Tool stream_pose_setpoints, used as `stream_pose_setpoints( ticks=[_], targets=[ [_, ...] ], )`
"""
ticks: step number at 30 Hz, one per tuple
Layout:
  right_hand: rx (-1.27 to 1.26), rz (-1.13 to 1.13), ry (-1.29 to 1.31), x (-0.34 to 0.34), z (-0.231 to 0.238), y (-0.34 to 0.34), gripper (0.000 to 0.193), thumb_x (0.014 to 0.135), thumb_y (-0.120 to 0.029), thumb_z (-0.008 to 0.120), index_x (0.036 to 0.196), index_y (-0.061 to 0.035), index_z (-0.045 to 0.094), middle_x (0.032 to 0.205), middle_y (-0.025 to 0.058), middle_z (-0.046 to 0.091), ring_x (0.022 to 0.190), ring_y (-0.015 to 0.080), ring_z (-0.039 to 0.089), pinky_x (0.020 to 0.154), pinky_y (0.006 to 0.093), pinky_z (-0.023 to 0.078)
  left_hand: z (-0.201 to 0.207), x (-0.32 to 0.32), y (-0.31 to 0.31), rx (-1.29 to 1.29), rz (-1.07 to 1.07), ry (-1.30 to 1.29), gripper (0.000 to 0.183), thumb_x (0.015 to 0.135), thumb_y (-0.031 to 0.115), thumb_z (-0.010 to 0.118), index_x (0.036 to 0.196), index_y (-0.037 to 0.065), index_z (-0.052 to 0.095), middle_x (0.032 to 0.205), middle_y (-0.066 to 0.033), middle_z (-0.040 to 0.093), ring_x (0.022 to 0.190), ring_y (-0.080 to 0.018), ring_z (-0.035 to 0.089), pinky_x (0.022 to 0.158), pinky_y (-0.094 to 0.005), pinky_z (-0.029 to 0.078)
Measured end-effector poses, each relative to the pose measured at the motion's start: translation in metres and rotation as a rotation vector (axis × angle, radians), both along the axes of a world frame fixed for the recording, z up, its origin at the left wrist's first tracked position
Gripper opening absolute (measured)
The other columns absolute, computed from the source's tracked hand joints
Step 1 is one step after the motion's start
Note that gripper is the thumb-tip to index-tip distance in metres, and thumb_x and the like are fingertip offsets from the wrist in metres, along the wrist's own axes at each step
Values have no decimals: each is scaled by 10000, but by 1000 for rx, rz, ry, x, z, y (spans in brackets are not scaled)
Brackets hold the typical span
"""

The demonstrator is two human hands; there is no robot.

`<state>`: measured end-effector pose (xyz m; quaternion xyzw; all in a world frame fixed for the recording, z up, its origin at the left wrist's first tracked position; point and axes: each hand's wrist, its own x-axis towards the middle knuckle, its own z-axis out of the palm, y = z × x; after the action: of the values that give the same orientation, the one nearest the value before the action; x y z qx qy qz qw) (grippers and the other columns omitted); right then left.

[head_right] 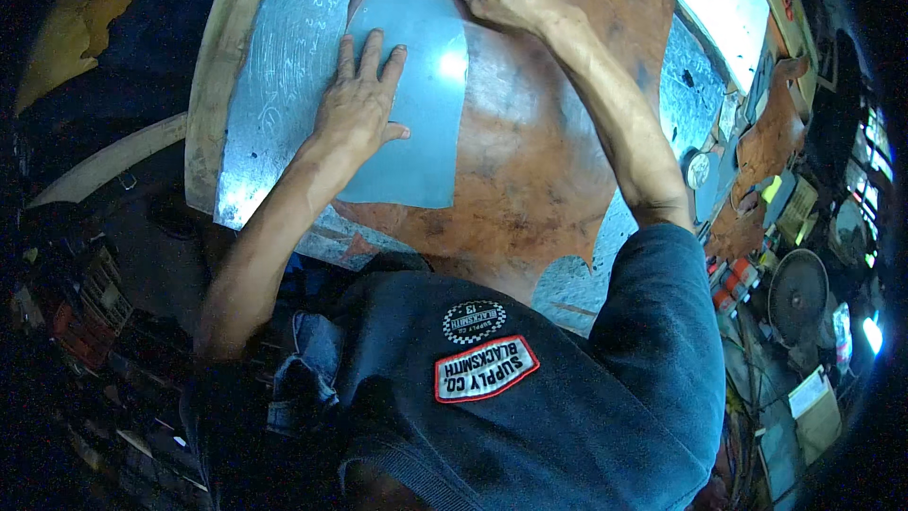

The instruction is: Cutting out leather patterns for shoe components using a hand tool.

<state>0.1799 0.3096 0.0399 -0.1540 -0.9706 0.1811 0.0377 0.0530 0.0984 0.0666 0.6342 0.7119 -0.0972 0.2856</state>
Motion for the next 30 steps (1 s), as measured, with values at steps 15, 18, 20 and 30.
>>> stream_pose_setpoints(
  ticks=[15,18,20,30],
  targets=[
    [-227,-650,35,33,-3,-91,274,909,-226,599,1057,-12,689,998,199,673,915,380,638,834,422,505,-2,2,9,-62,-166,77,1144,631,504,845,1507,76,245,1502,-348,152,1327,-637,188,1118,-574,288],
    [-275,-841,69,36,5,-122,271,894,-205,630,1042,14,689,992,214,675,891,357,657,797,413,514,-4,3,7,-46,-177,75,1158,621,518,848,1506,74,248,1476,-359,188,1311,-644,209,1098,-593,307],
    [-316,-928,53,37,12,-145,275,890,-207,635,1042,16,688,989,216,675,881,352,661,783,412,517,-5,1,8,-21,-212,97,1166,614,540,845,1499,60,256,1442,-363,229,1286,-652,237,1082,-596,330],
    [-509,-1239,-60,59,39,-270,239,882,-188,632,988,24,666,833,250,646,711,376,642,645,449,484,-12,-1,9,44,-263,146,1160,629,612,801,1485,35,270,1428,-386,249,1267,-630,313,1064,-586,353]
  ],
)
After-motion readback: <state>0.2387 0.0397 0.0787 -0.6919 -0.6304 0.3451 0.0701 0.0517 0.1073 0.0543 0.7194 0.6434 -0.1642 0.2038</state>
